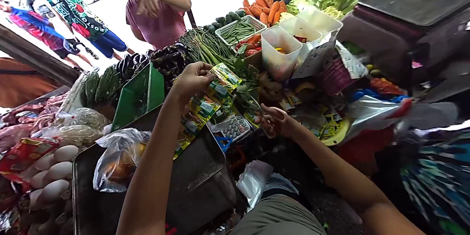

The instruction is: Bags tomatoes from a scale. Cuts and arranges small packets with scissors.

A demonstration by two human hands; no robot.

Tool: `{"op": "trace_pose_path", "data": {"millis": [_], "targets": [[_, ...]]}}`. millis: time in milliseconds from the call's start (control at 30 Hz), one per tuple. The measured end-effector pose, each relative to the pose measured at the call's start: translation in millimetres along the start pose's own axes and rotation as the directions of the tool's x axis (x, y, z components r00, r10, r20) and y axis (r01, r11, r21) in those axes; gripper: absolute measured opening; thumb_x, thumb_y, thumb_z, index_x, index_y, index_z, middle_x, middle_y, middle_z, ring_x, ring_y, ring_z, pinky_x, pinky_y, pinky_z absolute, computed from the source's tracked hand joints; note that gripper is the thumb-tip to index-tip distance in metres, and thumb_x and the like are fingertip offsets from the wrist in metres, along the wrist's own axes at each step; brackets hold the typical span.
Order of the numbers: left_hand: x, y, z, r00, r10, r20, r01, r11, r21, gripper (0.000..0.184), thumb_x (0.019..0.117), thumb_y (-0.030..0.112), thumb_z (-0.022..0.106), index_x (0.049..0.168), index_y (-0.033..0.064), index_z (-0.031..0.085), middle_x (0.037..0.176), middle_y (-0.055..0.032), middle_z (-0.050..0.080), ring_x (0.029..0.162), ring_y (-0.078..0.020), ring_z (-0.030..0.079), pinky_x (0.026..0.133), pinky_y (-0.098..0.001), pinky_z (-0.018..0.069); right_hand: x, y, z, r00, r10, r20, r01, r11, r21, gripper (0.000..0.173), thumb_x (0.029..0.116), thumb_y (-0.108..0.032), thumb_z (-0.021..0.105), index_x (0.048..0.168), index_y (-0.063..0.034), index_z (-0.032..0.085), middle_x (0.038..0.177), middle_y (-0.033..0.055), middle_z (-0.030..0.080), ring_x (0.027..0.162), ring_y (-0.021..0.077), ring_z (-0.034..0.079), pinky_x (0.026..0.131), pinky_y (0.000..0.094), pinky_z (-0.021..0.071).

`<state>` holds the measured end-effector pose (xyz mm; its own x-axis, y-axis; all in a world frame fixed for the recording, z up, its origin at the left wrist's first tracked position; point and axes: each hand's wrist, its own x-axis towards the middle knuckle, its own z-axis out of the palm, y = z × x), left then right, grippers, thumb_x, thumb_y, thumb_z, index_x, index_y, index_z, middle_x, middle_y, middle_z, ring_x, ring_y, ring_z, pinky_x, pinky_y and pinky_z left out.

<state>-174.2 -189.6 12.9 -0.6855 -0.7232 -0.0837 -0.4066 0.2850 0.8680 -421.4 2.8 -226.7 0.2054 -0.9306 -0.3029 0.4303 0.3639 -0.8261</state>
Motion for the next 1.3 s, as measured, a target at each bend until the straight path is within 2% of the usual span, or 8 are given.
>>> {"op": "trace_pose_path", "data": {"millis": [67, 167, 233, 367, 433, 767, 1167, 1300], "targets": [[-2.9, 1.1, -1.2, 0.99, 0.078, 0.119, -0.066, 0.993, -0.095, 0.042, 0.101, 0.001, 0.056, 0.141, 0.0091, 0.048, 0.113, -0.0104, 0.071, 0.094, -0.0128, 0.07, 0.085, -0.0308, 0.0571, -10.7, -7.9, 12.6, 0.996, -0.076, -0.056, 0.064, 0.979, -0.195, 0.066, 0.0992, -0.068, 0.046, 0.122, -0.0097, 0.066, 0.067, -0.0029, 0.056, 0.051, 0.0082, 0.055, 0.05, 0.0252, 0.0517], [-6.8, 2.1, 3.5, 0.968, 0.145, 0.207, -0.118, 0.984, -0.136, 0.035, 0.1026, 0.001, 0.051, 0.136, 0.0089, 0.061, 0.12, -0.0047, 0.068, 0.101, -0.0084, 0.066, 0.088, -0.027, 0.0551, -22.4, -22.5, 30.4, 0.941, -0.321, 0.107, 0.338, 0.88, -0.333, 0.069, 0.0942, -0.07, 0.054, 0.129, -0.0118, 0.064, 0.08, -0.0027, 0.061, 0.067, 0.0086, 0.058, 0.064, 0.026, 0.0529], [-7.3, 3.6, 6.3, 0.969, 0.134, 0.207, -0.099, 0.98, -0.174, 0.036, 0.1017, 0.001, 0.05, 0.135, 0.0066, 0.062, 0.127, -0.0045, 0.067, 0.107, -0.0081, 0.065, 0.091, -0.0264, 0.0543, -30.4, -36.3, 47.1, 0.896, -0.41, 0.17, 0.442, 0.795, -0.415, 0.068, 0.0923, -0.07, 0.058, 0.125, -0.0117, 0.066, 0.082, -0.0041, 0.062, 0.069, 0.0068, 0.059, 0.065, 0.025, 0.0535], [-5.2, -1.1, 11.2, 0.982, 0.141, 0.129, -0.11, 0.969, -0.22, 0.038, 0.0921, 0.003, 0.071, 0.13, 0.0053, 0.065, 0.126, -0.0071, 0.067, 0.108, -0.0141, 0.067, 0.092, -0.0313, 0.0572, -32.1, -56.6, 66.4, 0.886, -0.442, 0.142, 0.451, 0.744, -0.493, 0.056, 0.092, -0.063, 0.066, 0.117, -0.0133, 0.07, 0.078, -0.006, 0.062, 0.066, 0.0035, 0.057, 0.063, 0.0222, 0.0519], [-4.2, -4.7, 11.9, 0.979, 0.167, 0.12, -0.137, 0.965, -0.222, 0.046, 0.0872, -0.003, 0.074, 0.131, 0.0052, 0.065, 0.128, -0.0086, 0.066, 0.109, -0.0171, 0.067, 0.092, -0.034, 0.0585, -29.2, -66.0, 68.9, 0.892, -0.435, 0.125, 0.433, 0.739, -0.516, 0.055, 0.0902, -0.063, 0.068, 0.115, -0.0133, 0.071, 0.078, -0.0046, 0.064, 0.064, 0.0043, 0.058, 0.061, 0.0224, 0.0523], [-7.4, -6.0, 10.1, 0.934, 0.279, 0.221, -0.205, 0.929, -0.309, 0.062, 0.0881, -0.011, 0.068, 0.145, 0.0083, 0.054, 0.146, -0.0074, 0.056, 0.12, -0.0189, 0.064, 0.097, -0.0347, 0.0579, -25.9, -80.9, 72.7, 0.906, -0.408, 0.115, 0.4, 0.729, -0.556, 0.058, 0.0871, -0.069, 0.067, 0.106, -0.0145, 0.072, 0.068, -0.0038, 0.06, 0.057, 0.0054, 0.055, 0.055, 0.0227, 0.0502], [-8.3, -4.1, 8.6, 0.92, 0.311, 0.237, -0.227, 0.919, -0.323, 0.064, 0.0875, -0.013, 0.068, 0.146, 0.0086, 0.054, 0.144, -0.0086, 0.058, 0.113, -0.0198, 0.068, 0.093, -0.0347, 0.0602, -29.3, -80.2, 75.3, 0.871, -0.472, 0.133, 0.468, 0.719, -0.514, 0.039, 0.0948, -0.047, 0.071, 0.103, -0.0095, 0.074, 0.062, -0.0019, 0.059, 0.048, 0.0056, 0.053, 0.045, 0.0216, 0.0482], [-7.5, -6.6, 7.5, 0.925, 0.294, 0.239, -0.221, 0.931, -0.289, 0.064, 0.087, -0.013, 0.069, 0.146, 0.0096, 0.055, 0.145, -0.0075, 0.057, 0.115, -0.0195, 0.067, 0.094, -0.0349, 0.0599, -32.5, -84.8, 73.6, 0.887, -0.445, 0.124, 0.436, 0.719, -0.542, 0.038, 0.0926, -0.047, 0.074, 0.105, -0.0111, 0.076, 0.061, -0.0021, 0.061, 0.046, 0.0054, 0.054, 0.043, 0.0213, 0.0484]]}}
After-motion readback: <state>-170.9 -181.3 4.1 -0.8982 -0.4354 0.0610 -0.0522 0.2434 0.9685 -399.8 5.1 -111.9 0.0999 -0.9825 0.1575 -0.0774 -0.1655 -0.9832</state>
